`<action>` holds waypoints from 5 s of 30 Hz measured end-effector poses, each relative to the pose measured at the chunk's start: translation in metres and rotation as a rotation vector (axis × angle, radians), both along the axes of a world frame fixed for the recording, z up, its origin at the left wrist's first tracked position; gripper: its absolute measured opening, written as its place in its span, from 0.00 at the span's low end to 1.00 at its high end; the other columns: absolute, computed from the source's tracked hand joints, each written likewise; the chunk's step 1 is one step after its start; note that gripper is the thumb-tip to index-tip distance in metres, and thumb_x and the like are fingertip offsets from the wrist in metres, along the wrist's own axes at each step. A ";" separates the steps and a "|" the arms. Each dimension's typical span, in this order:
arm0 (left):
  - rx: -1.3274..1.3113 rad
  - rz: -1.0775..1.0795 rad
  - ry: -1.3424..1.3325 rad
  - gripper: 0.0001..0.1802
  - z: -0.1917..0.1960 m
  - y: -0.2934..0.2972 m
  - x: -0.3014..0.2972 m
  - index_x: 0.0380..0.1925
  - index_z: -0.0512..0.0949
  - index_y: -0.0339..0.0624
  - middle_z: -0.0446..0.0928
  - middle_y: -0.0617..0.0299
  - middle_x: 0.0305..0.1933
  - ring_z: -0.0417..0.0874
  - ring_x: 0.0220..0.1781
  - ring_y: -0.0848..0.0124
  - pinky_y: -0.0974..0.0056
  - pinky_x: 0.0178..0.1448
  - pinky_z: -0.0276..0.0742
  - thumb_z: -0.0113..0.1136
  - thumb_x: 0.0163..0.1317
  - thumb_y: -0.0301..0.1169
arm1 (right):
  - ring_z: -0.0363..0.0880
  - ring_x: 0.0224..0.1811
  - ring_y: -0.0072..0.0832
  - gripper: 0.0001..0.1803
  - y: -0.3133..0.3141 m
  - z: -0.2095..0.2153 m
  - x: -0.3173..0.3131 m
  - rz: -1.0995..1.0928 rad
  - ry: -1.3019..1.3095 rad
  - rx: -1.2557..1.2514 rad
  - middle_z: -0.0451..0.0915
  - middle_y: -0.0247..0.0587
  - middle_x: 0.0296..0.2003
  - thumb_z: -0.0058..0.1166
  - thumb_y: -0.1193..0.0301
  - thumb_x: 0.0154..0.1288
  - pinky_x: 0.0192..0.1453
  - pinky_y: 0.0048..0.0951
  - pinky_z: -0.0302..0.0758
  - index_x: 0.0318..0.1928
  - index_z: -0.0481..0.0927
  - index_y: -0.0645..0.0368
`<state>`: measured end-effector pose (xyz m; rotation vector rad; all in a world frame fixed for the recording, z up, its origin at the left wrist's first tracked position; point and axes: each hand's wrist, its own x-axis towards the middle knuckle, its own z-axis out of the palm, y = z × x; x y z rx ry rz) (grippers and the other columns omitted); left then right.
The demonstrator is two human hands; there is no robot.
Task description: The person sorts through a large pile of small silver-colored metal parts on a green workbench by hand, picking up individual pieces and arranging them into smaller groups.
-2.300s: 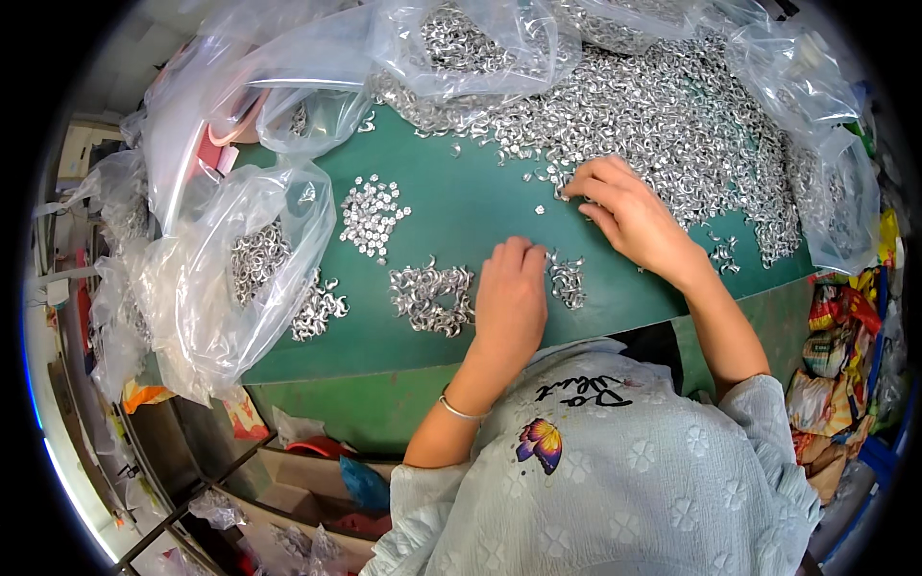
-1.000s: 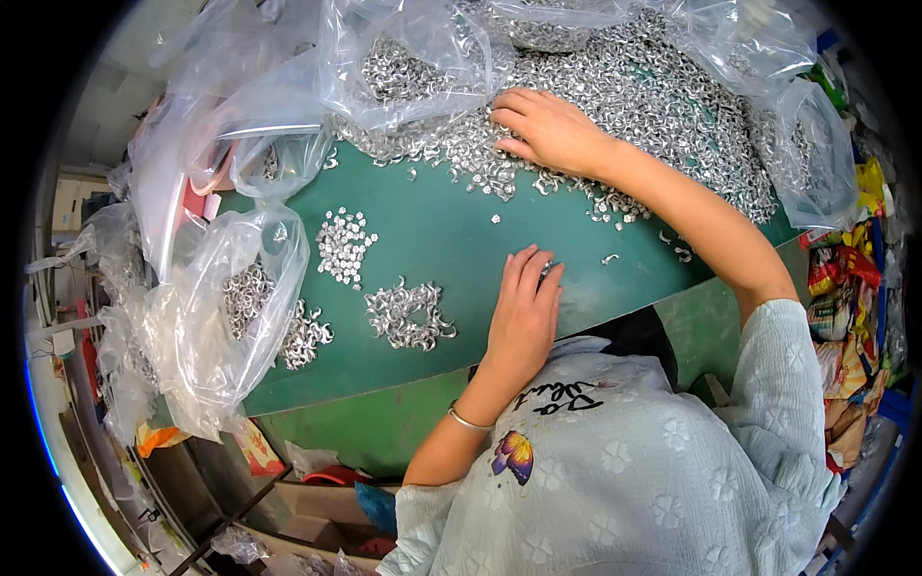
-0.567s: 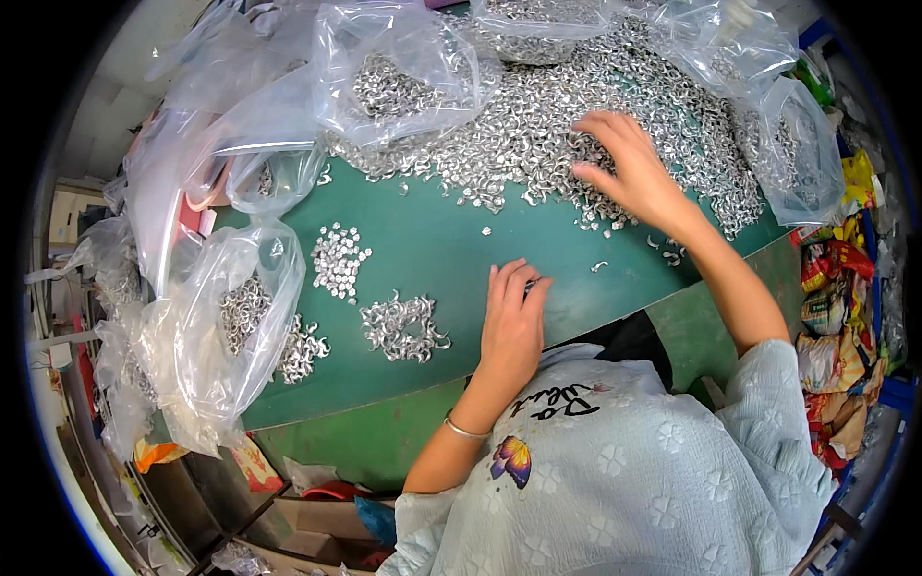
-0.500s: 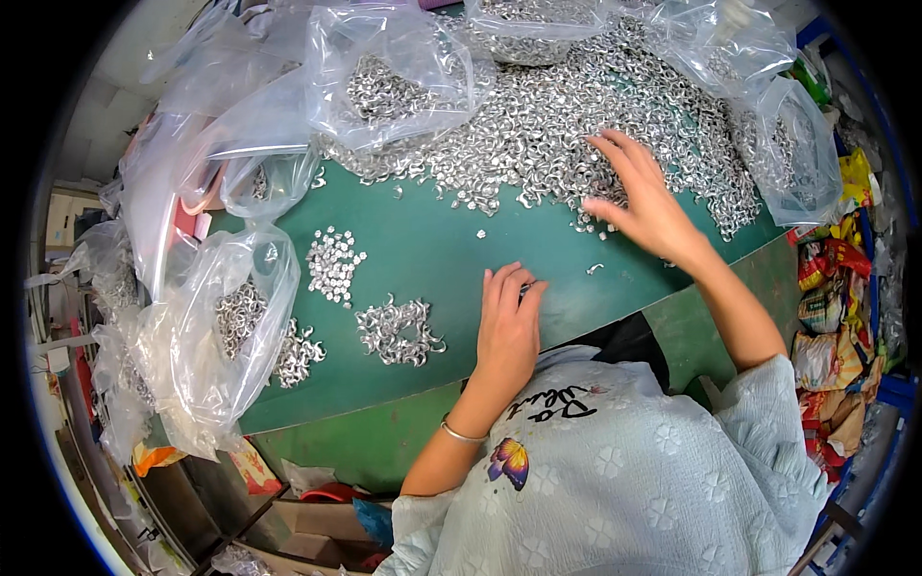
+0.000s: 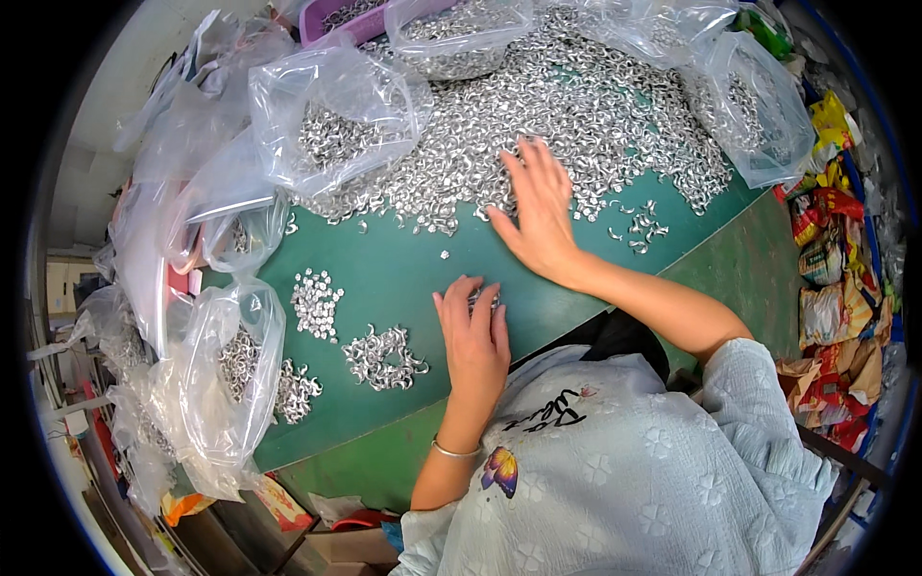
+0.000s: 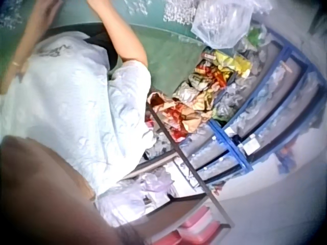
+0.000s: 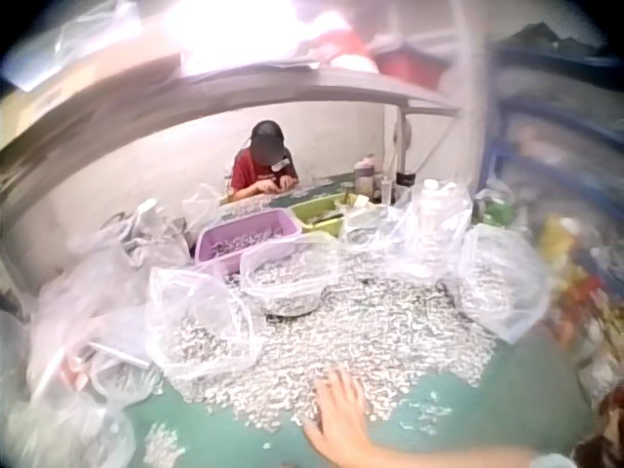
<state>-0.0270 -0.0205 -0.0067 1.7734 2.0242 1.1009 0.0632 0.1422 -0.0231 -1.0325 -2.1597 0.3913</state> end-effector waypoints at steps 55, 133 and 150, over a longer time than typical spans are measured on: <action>-0.011 -0.049 -0.038 0.16 0.016 0.006 -0.011 0.50 0.76 0.36 0.74 0.52 0.53 0.75 0.57 0.54 0.47 0.65 0.64 0.58 0.60 0.21 | 0.74 0.46 0.42 0.10 -0.027 0.036 0.043 0.451 -0.040 -0.237 0.76 0.42 0.39 0.61 0.75 0.57 0.50 0.41 0.72 0.40 0.79 0.62; -0.055 0.326 0.169 0.10 0.022 0.003 -0.053 0.37 0.77 0.43 0.75 0.58 0.40 0.75 0.44 0.59 0.57 0.46 0.64 0.64 0.55 0.23 | 0.73 0.45 0.36 0.12 -0.012 0.058 0.030 0.513 -0.287 -0.123 0.76 0.37 0.39 0.62 0.76 0.56 0.50 0.36 0.67 0.42 0.81 0.60; -0.068 0.333 0.139 0.09 0.020 -0.016 -0.058 0.37 0.77 0.43 0.75 0.57 0.43 0.74 0.49 0.58 0.55 0.51 0.63 0.63 0.56 0.23 | 0.72 0.40 0.36 0.04 -0.009 0.032 0.023 0.401 -0.261 0.049 0.73 0.38 0.32 0.60 0.76 0.57 0.45 0.36 0.67 0.33 0.79 0.60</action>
